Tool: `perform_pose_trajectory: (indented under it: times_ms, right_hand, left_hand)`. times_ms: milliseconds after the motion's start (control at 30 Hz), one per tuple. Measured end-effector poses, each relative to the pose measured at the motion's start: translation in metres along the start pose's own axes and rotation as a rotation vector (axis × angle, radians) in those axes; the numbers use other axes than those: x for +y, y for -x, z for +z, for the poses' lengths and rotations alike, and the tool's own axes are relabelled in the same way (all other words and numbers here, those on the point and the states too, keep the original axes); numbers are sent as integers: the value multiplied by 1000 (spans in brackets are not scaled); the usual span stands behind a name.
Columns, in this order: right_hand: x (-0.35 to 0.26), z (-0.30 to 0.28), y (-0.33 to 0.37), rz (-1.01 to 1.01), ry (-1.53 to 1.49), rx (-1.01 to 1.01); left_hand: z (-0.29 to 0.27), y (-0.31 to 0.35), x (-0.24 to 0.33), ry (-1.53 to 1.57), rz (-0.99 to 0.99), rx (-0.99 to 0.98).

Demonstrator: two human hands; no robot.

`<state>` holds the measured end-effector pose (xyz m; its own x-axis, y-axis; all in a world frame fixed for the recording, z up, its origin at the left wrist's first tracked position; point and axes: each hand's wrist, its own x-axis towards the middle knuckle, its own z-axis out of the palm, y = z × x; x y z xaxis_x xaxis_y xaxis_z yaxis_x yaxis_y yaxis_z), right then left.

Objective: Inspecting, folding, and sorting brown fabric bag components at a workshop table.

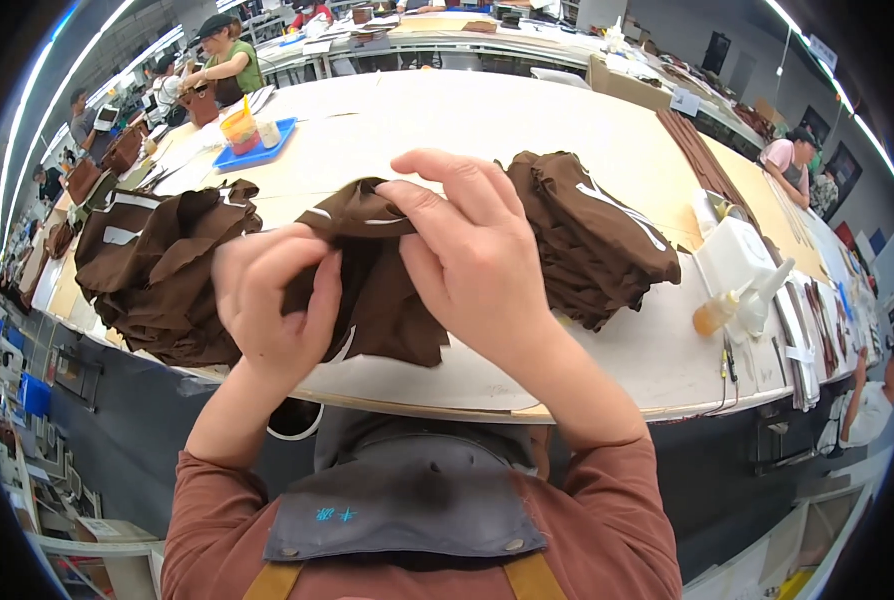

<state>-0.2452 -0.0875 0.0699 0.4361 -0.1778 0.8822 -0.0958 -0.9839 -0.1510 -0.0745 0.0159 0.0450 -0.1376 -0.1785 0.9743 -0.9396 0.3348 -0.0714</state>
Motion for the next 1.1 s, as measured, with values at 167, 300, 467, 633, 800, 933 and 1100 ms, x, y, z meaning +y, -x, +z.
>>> perform_pose_trajectory:
  times_ms: [167,300,467,633,800,933,1100]
  right_hand:
    - [-9,-6,1,266,-427,-221]
    - [7,-17,-1,648,-853,-524]
    - [24,-13,3,934,-1083,-669]
    - [35,0,17,979,-1106,-636]
    - [49,7,19,976,-1173,-717]
    - [31,12,14,502,-722,-515]
    - [18,21,6,-6,162,-59]
  left_hand:
    - [-26,-9,-3,-362,-51,-89]
    - [-32,-4,-7,494,-584,-414]
    - [-37,0,-13,1089,-1099,-720]
    - [-26,14,-22,1332,-1284,-699]
    - [-21,14,-23,1228,-1291,-686]
    - [-15,8,-13,829,-979,-690]
    - [6,4,0,630,-559,-298]
